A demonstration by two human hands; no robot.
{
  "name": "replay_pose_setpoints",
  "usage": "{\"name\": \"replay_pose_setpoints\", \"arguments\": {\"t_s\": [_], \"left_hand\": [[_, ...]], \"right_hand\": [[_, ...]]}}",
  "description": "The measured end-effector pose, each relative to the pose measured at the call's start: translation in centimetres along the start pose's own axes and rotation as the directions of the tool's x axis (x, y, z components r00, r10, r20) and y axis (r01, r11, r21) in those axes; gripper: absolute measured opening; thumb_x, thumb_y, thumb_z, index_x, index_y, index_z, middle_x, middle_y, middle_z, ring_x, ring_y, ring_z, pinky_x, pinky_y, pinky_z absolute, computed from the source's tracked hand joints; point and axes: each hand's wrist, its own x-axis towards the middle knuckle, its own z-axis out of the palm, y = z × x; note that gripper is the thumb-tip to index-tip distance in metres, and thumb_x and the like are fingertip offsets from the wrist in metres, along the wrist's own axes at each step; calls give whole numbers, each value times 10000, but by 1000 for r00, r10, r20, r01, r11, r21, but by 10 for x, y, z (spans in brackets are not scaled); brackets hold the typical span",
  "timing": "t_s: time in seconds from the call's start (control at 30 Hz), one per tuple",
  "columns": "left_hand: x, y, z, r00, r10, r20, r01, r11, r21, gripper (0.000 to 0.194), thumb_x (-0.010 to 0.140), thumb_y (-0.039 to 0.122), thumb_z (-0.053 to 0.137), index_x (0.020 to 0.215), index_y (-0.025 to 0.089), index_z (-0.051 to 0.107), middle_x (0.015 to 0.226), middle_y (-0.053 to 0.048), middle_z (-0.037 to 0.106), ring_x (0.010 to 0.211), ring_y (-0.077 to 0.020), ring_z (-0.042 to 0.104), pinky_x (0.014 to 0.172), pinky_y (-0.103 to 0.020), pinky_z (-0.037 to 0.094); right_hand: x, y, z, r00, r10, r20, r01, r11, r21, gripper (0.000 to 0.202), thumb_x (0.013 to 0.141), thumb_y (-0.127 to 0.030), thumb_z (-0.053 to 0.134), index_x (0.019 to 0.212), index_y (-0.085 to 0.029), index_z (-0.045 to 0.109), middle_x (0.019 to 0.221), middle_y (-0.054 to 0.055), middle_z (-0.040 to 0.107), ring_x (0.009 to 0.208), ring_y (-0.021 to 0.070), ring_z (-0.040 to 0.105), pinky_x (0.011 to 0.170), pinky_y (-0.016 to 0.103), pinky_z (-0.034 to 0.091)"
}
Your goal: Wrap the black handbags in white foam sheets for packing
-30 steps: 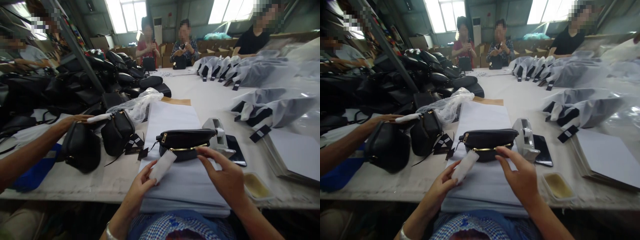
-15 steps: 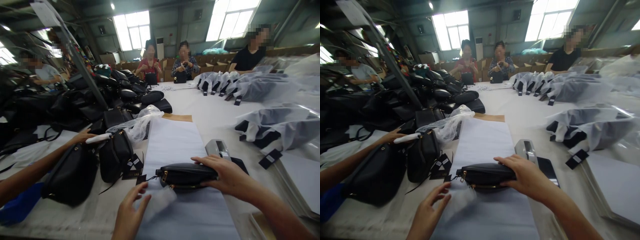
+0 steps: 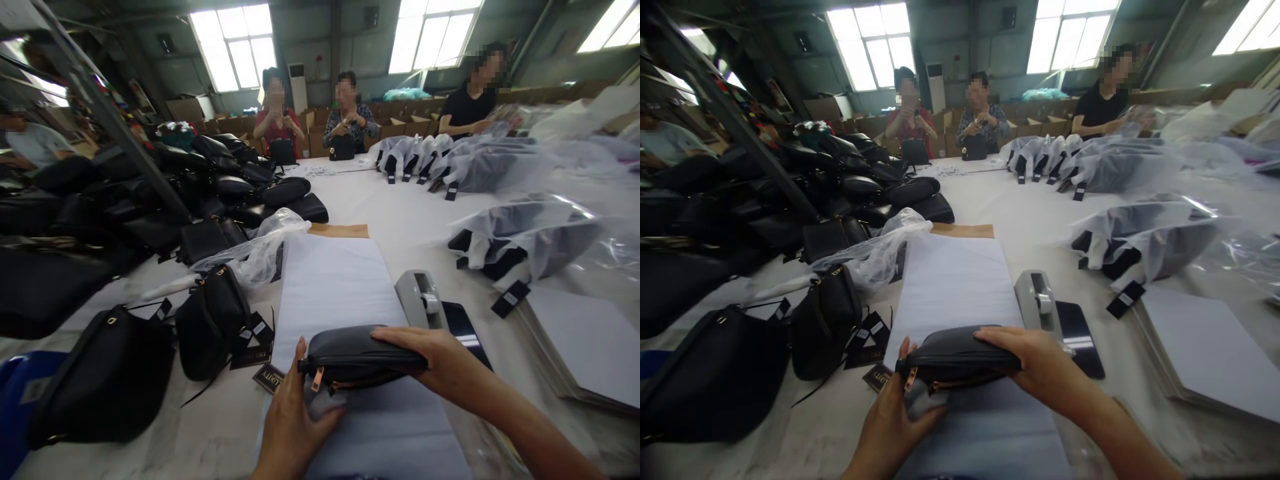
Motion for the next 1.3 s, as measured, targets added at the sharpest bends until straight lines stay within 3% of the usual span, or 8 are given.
{"name": "replay_pose_setpoints", "arguments": {"t_s": [0.2, 0.47, 0.63, 0.83, 0.97, 1.07, 1.2, 1.3], "left_hand": [[-7, -11, -33, 994, -41, 103, -4, 916, 401, 721, 772, 287, 646, 1461, 292, 434, 944, -74, 757, 883, -311, 715, 740, -353, 517], [49, -10, -113, 887, 445, 121, -417, 659, 626, 563, 858, 209, 627, 1405, 292, 520, 1174, -57, 707, 990, -239, 660, 873, -321, 502], [73, -26, -89, 914, 297, 277, -404, 601, 690, 640, 789, 24, 588, 1383, 257, 541, 1292, -97, 656, 1085, -272, 623, 940, -416, 479], [64, -45, -92, 922, 129, 365, -323, 777, 540, 723, 807, 191, 671, 1479, 260, 415, 1480, -97, 507, 1307, -285, 521, 1100, -446, 403], [59, -14, -80, 907, 324, 270, -414, 809, 417, 682, 913, 432, 577, 1524, 276, 318, 1540, -87, 425, 1398, -270, 425, 1133, -442, 388], [63, 11, -40, 812, 536, 232, -580, 691, 432, 657, 934, 474, 533, 1523, 282, 316, 1586, -80, 342, 1459, -286, 309, 1142, -485, 371], [69, 11, 10, 711, 651, 265, -663, 497, 559, 657, 899, 472, 595, 1483, 234, 411, 1596, -125, 300, 1476, -365, 234, 1145, -612, 289], [73, -2, 21, 690, 678, 254, -659, 443, 608, 640, 920, 456, 564, 1489, 212, 403, 1605, -133, 271, 1485, -370, 199, 1152, -622, 255]], "right_hand": [[-5, -8, 3, 995, -69, -69, 66, 997, -41, 685, 719, 50, 467, 1276, -303, 652, 1256, -5, 677, 1125, 185, 662, 1010, 301, 523], [14, 2, 43, 883, -370, -288, 298, 917, -265, 894, 682, 117, 322, 1446, -325, 467, 1469, -4, 498, 1407, 207, 385, 1155, 486, 376], [12, 42, 93, 865, -448, -228, 345, 859, -378, 778, 823, 100, 308, 1457, -332, 438, 1443, 16, 528, 1403, 208, 384, 1150, 517, 362], [-7, 76, 120, 891, -420, -173, 319, 850, -419, 845, 752, 121, 296, 1469, -307, 427, 1491, 2, 472, 1447, 177, 296, 1176, 473, 324], [-13, 54, 100, 963, -268, 13, 254, 898, -360, 862, 688, 35, 445, 1493, -270, 397, 1572, 8, 340, 1476, 219, 228, 1199, 479, 267], [-21, 31, 78, 976, -210, 61, 219, 926, -308, 704, 769, -154, 626, 1448, -254, 470, 1570, 43, 350, 1463, 253, 268, 1193, 474, 269], [-60, 23, 52, 961, -114, -252, -6, 903, -430, 422, 937, -275, 581, 1358, -244, 562, 1454, 70, 520, 1405, 225, 389, 1192, 476, 258], [-115, 31, 43, 815, 31, -579, -380, 782, -494, 335, 991, -301, 499, 1288, -206, 622, 1422, 94, 550, 1413, 262, 372, 1180, 507, 269]]}}
